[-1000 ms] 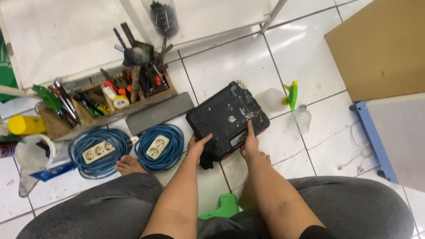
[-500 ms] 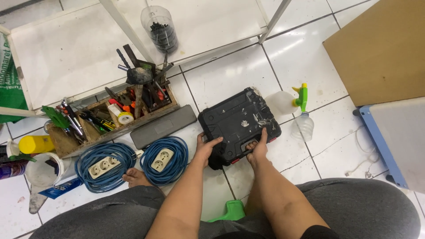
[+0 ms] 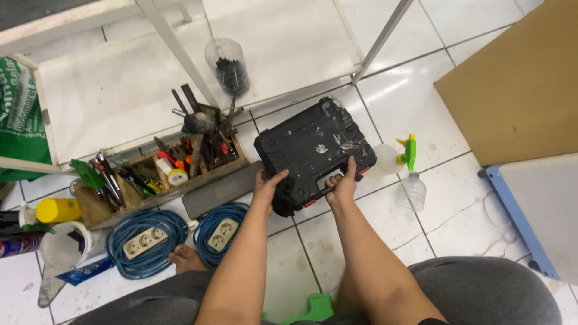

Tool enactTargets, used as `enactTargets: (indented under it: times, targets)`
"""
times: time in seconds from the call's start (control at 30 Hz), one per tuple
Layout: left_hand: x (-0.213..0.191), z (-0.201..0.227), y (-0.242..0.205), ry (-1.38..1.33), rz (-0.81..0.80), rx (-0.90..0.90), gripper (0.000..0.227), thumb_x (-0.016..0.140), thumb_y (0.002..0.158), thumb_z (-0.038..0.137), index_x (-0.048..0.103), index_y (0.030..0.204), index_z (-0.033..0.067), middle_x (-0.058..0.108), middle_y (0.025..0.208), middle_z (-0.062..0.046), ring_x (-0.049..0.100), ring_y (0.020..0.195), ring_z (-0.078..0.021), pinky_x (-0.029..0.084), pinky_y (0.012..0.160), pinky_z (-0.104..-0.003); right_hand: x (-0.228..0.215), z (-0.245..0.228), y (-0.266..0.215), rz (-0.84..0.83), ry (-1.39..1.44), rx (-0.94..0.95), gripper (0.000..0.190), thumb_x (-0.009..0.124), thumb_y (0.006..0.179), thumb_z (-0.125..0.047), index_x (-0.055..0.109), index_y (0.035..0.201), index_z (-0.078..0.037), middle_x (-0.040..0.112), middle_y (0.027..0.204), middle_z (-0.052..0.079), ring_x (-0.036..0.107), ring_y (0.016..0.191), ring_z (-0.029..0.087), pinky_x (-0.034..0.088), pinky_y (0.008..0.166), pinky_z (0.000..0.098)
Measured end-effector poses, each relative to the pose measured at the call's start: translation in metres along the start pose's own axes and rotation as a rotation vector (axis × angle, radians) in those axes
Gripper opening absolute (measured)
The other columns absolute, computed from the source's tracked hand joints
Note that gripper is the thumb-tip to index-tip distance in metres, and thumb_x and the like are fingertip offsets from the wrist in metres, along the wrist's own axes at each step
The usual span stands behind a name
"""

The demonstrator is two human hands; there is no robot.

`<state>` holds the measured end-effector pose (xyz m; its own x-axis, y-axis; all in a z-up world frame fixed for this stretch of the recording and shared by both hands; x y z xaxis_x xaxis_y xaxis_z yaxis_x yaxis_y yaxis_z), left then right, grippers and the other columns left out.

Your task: The person cleans a black toolbox and a gray case using a spray bottle and a black cloth. They wipe the surfaces, place the items on a shelf, and then organize a wooden tool tray and blue extension cords on the same shelf.

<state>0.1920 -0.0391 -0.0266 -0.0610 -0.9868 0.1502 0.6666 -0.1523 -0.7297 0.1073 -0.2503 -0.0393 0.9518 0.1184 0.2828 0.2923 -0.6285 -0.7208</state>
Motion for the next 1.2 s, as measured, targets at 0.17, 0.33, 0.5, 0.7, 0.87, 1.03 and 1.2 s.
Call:
enactTargets:
  times: [0.17,0.33,0.5,0.7,0.87,1.03,1.2]
  targets:
    - [0.033,0.084,-0.014,-0.023,-0.031,0.111,0.119,0.092,0.070,0.034,0.021,0.160,0.0041,0.033,0.155,-0.034,0.032,0.146,-0.0483,0.032,0.115,-0.061,0.049,-0.022,0.015,-0.051,0.075,-0.021,0.073,0.078,0.080,-0.060,0.042,0.118,-0.009,0.020,0.062,-0.012,0.025,0.047,0.004,0.028,0.044,0.0171]
    - [0.049,0.133,0.006,0.065,-0.042,0.178,0.114,0.092,0.069,0.041,0.030,0.158,0.0045,0.030,0.157,-0.033,0.029,0.146,-0.0482,0.029,0.115,-0.062,0.096,-0.047,0.008,-0.041,0.143,-0.021,0.068,0.079,0.078,-0.058,0.042,0.110,-0.010,0.022,0.062,-0.011,0.027,0.049,0.004,0.027,0.044,0.0166]
    - [0.070,0.168,0.016,0.111,-0.109,0.153,0.113,0.086,0.075,0.049,0.025,0.161,0.0076,0.032,0.158,-0.030,0.029,0.147,-0.0457,0.030,0.116,-0.061,0.125,-0.053,0.033,-0.050,0.187,-0.035,0.064,0.081,0.078,-0.053,0.043,0.106,-0.009,0.026,0.062,-0.012,0.030,0.047,0.003,0.030,0.042,0.0167]
    - [0.067,0.169,0.034,0.304,-0.161,0.089,0.105,0.082,0.079,0.044,0.024,0.161,0.0133,0.034,0.160,-0.025,0.026,0.149,-0.0440,0.026,0.118,-0.061,0.148,-0.057,0.042,-0.008,0.141,-0.064,0.060,0.079,0.080,-0.050,0.042,0.102,-0.009,0.027,0.062,-0.010,0.031,0.049,0.004,0.030,0.042,0.0165]
    - [0.059,0.163,0.054,0.342,-0.138,0.112,0.097,0.079,0.083,0.045,0.029,0.160,0.0147,0.042,0.156,-0.022,0.032,0.147,-0.0417,0.030,0.117,-0.060,0.159,-0.049,0.056,0.024,0.116,-0.078,0.062,0.078,0.081,-0.053,0.042,0.103,-0.008,0.032,0.063,-0.008,0.036,0.050,0.005,0.034,0.041,0.0175]
    - [0.041,0.146,0.098,0.510,-0.083,0.146,0.091,0.083,0.079,0.057,0.046,0.152,0.0180,0.057,0.143,-0.018,0.048,0.138,-0.0354,0.041,0.109,-0.057,0.174,-0.049,0.073,0.009,0.065,-0.092,0.068,0.078,0.080,-0.057,0.043,0.104,-0.004,0.038,0.064,-0.006,0.043,0.053,0.008,0.039,0.043,0.0198]
    - [0.045,0.184,0.044,0.906,-0.189,0.133,0.101,0.085,0.073,0.051,0.042,0.154,0.0091,0.057,0.144,-0.020,0.045,0.141,-0.0368,0.038,0.114,-0.053,0.197,-0.033,0.070,-0.190,-0.251,0.157,0.087,0.041,0.096,-0.074,0.033,0.142,-0.001,0.046,0.091,0.004,0.059,0.082,0.018,0.051,0.099,0.0443]
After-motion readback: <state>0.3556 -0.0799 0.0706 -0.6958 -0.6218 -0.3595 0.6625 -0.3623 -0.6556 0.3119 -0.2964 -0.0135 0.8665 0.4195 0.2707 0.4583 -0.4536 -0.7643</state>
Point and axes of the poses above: each hand's wrist, its own y-axis towards the middle knuckle, its own x-axis out of the palm, z = x × y, the point moved 8 cm from there along y, towards the middle knuckle
